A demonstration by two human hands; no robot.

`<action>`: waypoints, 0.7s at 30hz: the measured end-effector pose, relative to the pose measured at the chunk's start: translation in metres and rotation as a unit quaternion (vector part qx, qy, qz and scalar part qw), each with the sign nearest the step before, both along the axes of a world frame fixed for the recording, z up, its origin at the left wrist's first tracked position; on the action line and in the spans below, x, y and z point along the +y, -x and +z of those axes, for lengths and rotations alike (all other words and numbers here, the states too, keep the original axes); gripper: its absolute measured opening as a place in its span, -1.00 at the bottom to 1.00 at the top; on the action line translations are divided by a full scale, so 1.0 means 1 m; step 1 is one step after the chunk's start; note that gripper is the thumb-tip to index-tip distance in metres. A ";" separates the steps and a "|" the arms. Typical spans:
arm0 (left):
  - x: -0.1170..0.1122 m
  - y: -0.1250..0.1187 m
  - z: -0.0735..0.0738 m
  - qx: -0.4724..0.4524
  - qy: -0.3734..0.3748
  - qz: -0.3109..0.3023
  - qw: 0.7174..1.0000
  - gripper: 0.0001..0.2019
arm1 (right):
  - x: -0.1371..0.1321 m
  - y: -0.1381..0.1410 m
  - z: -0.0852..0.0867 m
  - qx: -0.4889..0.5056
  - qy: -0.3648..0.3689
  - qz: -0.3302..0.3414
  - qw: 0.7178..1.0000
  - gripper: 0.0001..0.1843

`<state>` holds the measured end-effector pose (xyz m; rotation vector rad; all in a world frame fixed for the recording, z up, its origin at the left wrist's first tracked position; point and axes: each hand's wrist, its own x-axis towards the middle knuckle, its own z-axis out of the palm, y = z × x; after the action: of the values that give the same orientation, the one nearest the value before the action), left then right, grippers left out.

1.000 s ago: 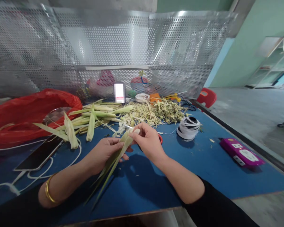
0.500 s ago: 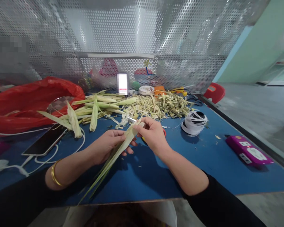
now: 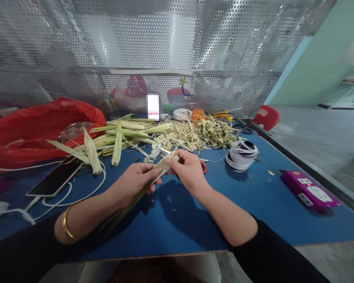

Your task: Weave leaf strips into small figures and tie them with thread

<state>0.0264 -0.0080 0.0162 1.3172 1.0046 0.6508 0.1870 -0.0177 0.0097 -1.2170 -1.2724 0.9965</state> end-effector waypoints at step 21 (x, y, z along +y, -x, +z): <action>0.033 0.020 0.003 -0.054 -0.001 0.129 0.990 -0.72 | 0.022 -0.047 -0.014 -0.495 0.037 0.045 0.867 -0.31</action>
<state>0.0063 0.0246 0.0193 1.1495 1.0951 0.9097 0.2337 0.0045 -0.0042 -1.8435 -2.0936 0.4386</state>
